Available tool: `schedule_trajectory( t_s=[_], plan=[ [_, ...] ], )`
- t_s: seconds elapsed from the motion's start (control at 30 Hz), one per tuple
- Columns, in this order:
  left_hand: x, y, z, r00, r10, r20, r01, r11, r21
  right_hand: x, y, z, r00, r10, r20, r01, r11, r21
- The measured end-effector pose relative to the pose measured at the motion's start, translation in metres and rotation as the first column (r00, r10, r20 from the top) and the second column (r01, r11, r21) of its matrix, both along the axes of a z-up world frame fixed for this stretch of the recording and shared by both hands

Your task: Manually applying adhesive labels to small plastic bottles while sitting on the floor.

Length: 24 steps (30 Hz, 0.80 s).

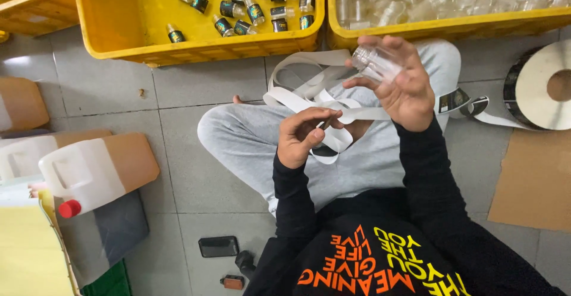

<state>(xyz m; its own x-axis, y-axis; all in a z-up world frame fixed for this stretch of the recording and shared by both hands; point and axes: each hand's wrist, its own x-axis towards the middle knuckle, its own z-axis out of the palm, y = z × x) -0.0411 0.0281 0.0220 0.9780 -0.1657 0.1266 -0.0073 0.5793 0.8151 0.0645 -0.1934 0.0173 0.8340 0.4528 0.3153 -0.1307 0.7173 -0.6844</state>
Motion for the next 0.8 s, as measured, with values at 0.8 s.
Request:
schedule_trajectory(
  t_s=[0.8],
  plan=[
    [0.011,-0.023,0.064,0.896,0.169,0.411,-0.247,0.959,0.142,-0.050,0.014,0.007,0.987,-0.109,-0.114,0.136,0.954,0.266]
  ],
)
